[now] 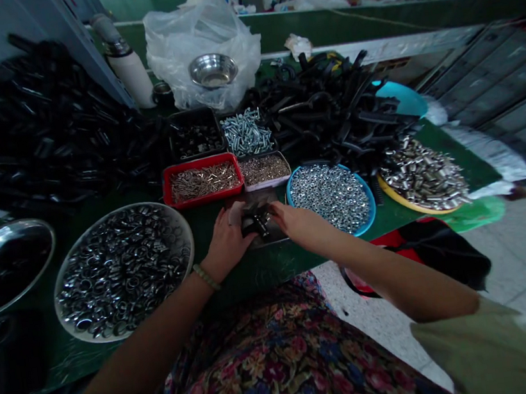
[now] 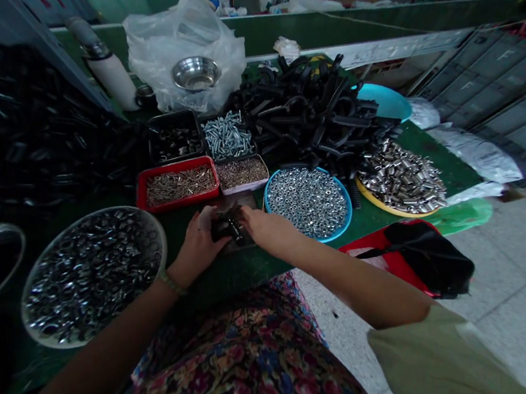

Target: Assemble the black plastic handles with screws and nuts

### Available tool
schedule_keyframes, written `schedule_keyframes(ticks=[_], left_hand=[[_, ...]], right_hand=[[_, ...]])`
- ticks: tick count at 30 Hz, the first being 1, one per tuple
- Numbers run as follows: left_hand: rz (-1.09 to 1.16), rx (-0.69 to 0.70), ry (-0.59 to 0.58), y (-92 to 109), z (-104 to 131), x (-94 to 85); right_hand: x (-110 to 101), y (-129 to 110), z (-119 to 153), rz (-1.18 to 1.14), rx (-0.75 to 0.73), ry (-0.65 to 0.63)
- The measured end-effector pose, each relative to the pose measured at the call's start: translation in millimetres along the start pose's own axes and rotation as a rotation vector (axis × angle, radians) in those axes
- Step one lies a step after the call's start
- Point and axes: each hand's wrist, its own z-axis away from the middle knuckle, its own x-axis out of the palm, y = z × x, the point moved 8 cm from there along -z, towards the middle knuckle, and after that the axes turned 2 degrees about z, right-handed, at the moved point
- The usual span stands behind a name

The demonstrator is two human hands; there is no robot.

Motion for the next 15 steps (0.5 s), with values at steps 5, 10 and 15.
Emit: schedule_keyframes(ticks=[5,10,15], left_hand=[[-0.153,0.136,-0.225,13.5,7.4,19.2],[0.019,0.073,-0.264,20.7,2.1,5.9],[0.412,-0.161,-0.357,16.9,-25.1,-9.8]], right_hand=[[-15.9,85.8,25.9,0.148,0.333,0.167],[-24.9,146.9,46.7,0.489,0.521,0.21],[-48.7,119.2,-10.5,0.457,0.239,0.402]])
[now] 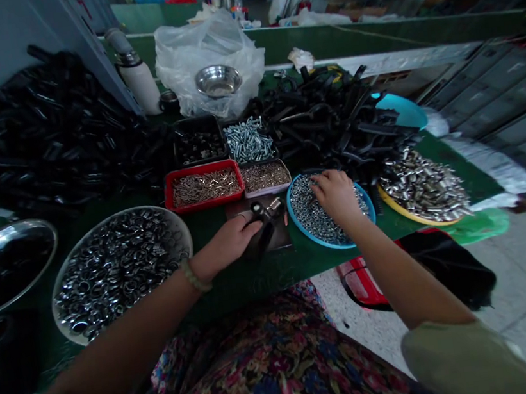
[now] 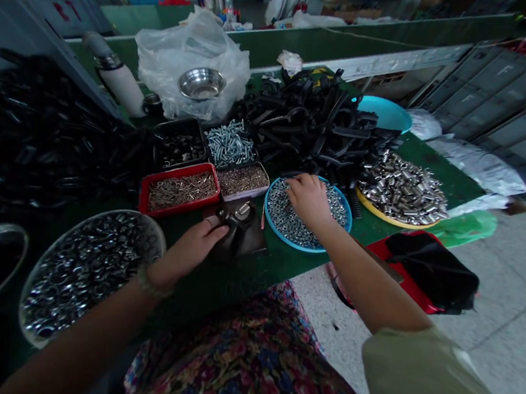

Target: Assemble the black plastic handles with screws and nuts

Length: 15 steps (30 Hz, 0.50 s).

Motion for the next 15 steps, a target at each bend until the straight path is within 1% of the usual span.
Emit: schedule_keyframes(ticks=[1,2,3,5,7,9,11,13,14,15], left_hand=[[-0.015,-0.052,-0.033,-4.8,-4.2,0.7],[-0.081,-0.09,-0.042,-10.4,-7.1,1.0],[-0.18,-0.103,-0.029,-15.4,-8.4,0.4],[-0.388,-0.086,0.016,-22.3,-6.2,-0.9],[-0.51,-0.064,0.019,-25.5,-2.3,-2.3],[-0.555,-0.049,0.022,-22.5,-6.5,-10.1],[-0.592,0.008,0.106,-8.8,-26.2,-26.7],[-0.641,0.079,0.227,8.2,-59.0,-43.5],[-0.673,0.101,0.251,14.1,-78.2,-47.2],[-0.703,0.113,0.242,17.6,-97.7,-47.0]], right_hand=[[2.6,-15.7,-17.2,-0.056,-0.073,-0.025],[7.9,-32.2,-34.0,-0.086,-0.141,-0.076],[14.7,-47.6,-49.5,-0.09,-0.196,-0.133],[29.2,-72.2,-75.0,-0.068,-0.259,-0.224],[41.7,-87.2,-91.5,-0.061,-0.283,-0.264],[50.6,-94.1,-99.3,-0.076,-0.292,-0.275],[56.2,-95.7,-101.1,-0.084,-0.299,-0.282],[57.7,-94.2,-100.6,-0.085,-0.298,-0.281],[57.5,-92.9,-100.4,-0.085,-0.294,-0.278],[57.0,-91.4,-100.2,-0.084,-0.289,-0.275]])
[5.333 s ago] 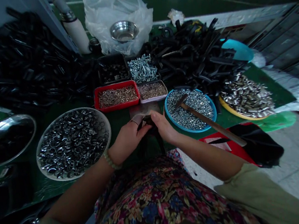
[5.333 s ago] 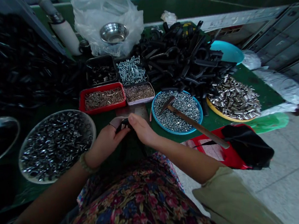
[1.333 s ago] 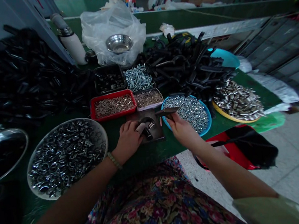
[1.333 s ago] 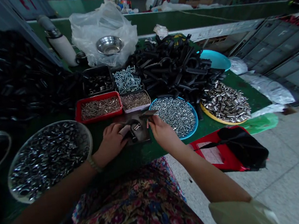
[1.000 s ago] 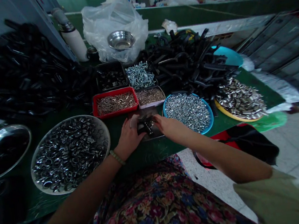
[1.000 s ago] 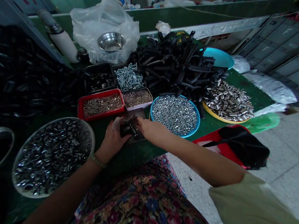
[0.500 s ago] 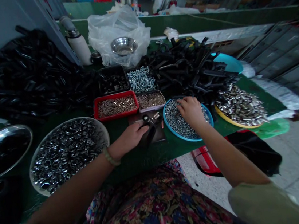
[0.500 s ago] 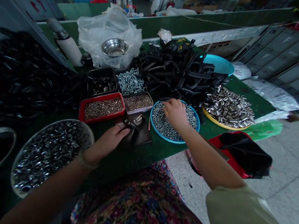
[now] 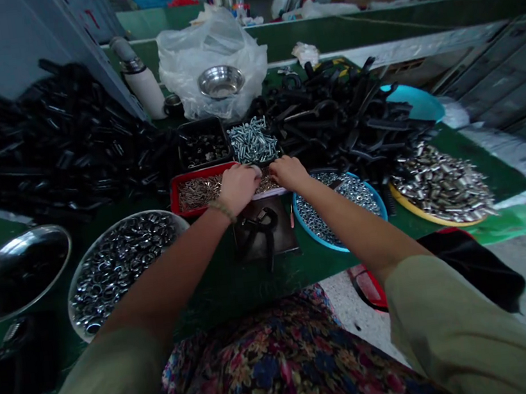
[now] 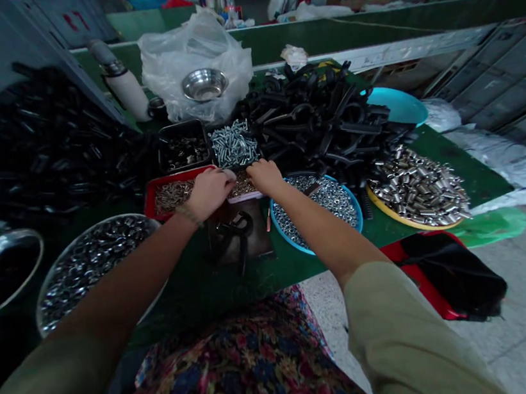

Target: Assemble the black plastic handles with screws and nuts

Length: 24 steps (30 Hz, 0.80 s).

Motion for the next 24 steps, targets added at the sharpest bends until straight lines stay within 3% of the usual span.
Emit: schedule_keyframes(ticks=[2,5,11,16,20,24], left_hand=[[-0.031,0.009,-0.041,4.2,-31.4,12.1],[-0.024,0.013,-0.068,10.6,-52.9,29.7],[0.0,0.009,-0.051,11.7,-50.8,37.8],[0.054,0.014,-0.057,10.7,-50.9,35.7],[0.115,-0.007,-0.039,6.0,-52.8,35.7],[0.207,-0.013,-0.006,2.3,-55.1,27.6]], right_hand=[[-0.3,3.3,1.3,-0.003,0.015,0.007],[2.5,9.3,2.3,-0.032,0.03,0.015],[-2.8,12.4,9.9,-0.149,0.013,0.06],[-18.1,-18.8,52.2,-0.427,-0.073,0.151],[-5.5,-45.2,78.9,-0.537,-0.126,0.144],[12.5,-49.4,78.4,-0.494,-0.087,0.117]])
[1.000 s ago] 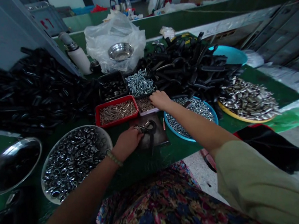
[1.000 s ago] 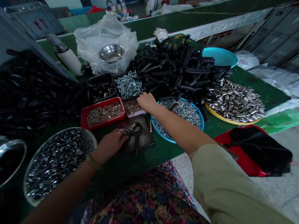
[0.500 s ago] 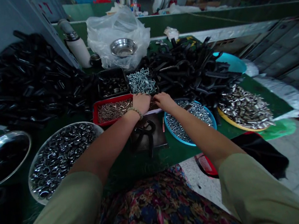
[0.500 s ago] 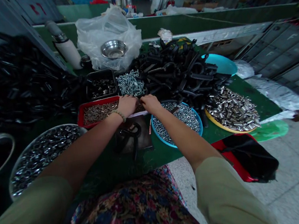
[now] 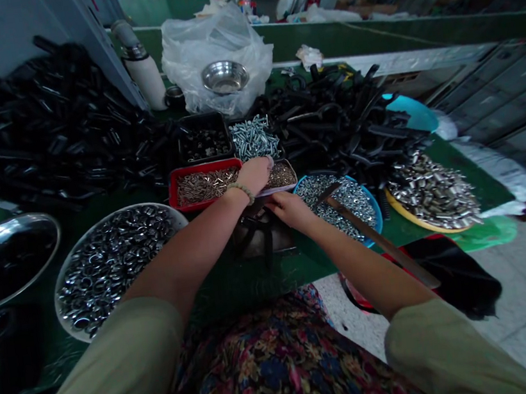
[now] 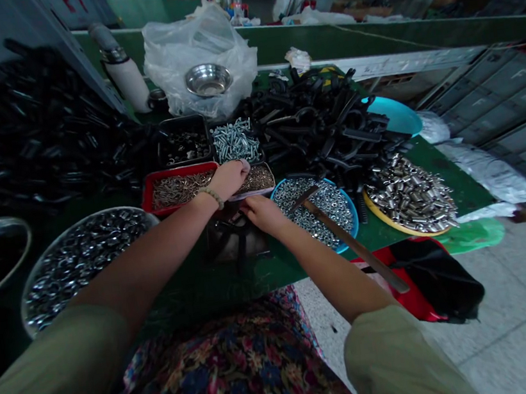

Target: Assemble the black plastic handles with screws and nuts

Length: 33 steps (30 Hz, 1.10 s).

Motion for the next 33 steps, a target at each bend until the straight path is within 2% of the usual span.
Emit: schedule_keyframes(ticks=[3,6,8,11,14,19,22,26,33], left_hand=[[0.237,-0.003,0.102,-2.4,11.5,-20.7],[0.628,-0.033,0.203,-11.6,47.3,-37.1],[0.804,-0.103,0.211,-20.9,80.1,-34.9],[0.88,-0.249,0.16,-33.5,125.6,-16.9],[0.832,-0.28,0.144,-35.1,149.4,-1.9],[0.555,-0.107,0.18,-17.3,152.3,-0.9],[0.359,-0.051,0.121,-8.3,152.9,3.8],[0.119,-0.006,0.057,-0.2,156.6,10.6],[-0.196,0.104,-0.059,14.8,159.1,17.6]], right_hand=[[4.0,2.7,-2.7,0.037,0.02,-0.022],[5.1,-4.1,-2.5,0.137,-0.008,-0.068],[7.0,-12.7,-0.4,0.216,-0.059,-0.099],[11.2,-19.8,4.6,0.266,-0.094,-0.122],[16.2,-20.7,9.7,0.26,-0.115,-0.143],[7.0,-13.5,11.7,0.04,-0.092,-0.103],[-9.4,-6.7,16.5,-0.128,-0.039,-0.023],[-39.6,0.2,35.8,-0.174,0.024,0.14],[-71.7,13.3,75.5,-0.065,0.039,0.189]])
